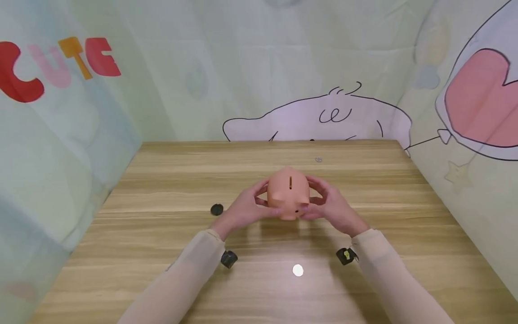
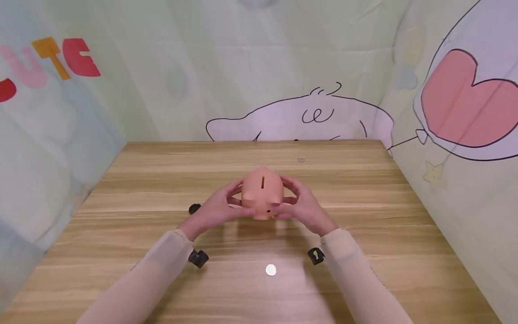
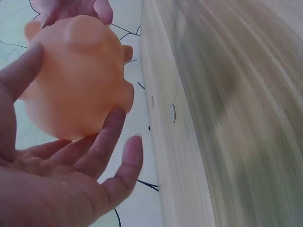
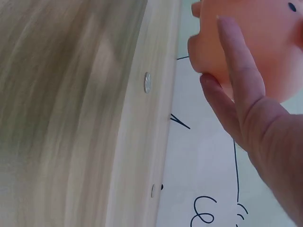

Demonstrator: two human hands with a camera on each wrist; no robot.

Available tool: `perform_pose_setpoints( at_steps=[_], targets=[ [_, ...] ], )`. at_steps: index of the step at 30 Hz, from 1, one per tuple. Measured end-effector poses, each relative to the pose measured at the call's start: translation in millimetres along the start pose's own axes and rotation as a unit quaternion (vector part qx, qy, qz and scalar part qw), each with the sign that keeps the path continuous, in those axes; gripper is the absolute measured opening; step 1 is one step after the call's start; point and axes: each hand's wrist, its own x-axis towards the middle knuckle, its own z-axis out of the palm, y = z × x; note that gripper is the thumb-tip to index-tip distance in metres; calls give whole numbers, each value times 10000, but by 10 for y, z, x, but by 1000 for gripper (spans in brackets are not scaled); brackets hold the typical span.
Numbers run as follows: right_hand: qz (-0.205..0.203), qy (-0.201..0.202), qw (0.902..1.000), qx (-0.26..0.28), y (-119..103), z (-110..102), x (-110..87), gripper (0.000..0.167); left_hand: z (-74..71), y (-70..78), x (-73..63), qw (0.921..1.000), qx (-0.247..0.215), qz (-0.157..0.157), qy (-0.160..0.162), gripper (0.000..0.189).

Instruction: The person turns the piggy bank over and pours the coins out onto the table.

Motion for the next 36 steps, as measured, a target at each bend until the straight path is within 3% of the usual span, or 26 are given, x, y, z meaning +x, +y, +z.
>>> perform_pose_setpoints(
  at_steps=[5, 10, 14, 20, 36],
  targets=[
    [-228, 9, 9997, -63, 30, 0, 1, 85, 18, -2, 4, 9993, -329, 123, 122, 99],
    [-561, 118, 9980, -267, -14, 12, 3, 89, 15, -5, 9, 9984, -377, 331, 247, 102],
    [-942, 203, 9941, -498, -36, 20, -1, 89, 15, -5, 13, 9970, -286, 609, 383, 101],
    [-1423, 83, 9892, -348, -32, 58, -4, 90, 5, -5, -25, 9931, -281, 1036, 482, 100],
    [-2003, -39, 9791, -354, -29, 76, 1, 93, 7, -44, -35, 9857, -298, 1530, 639, 96]
  ],
)
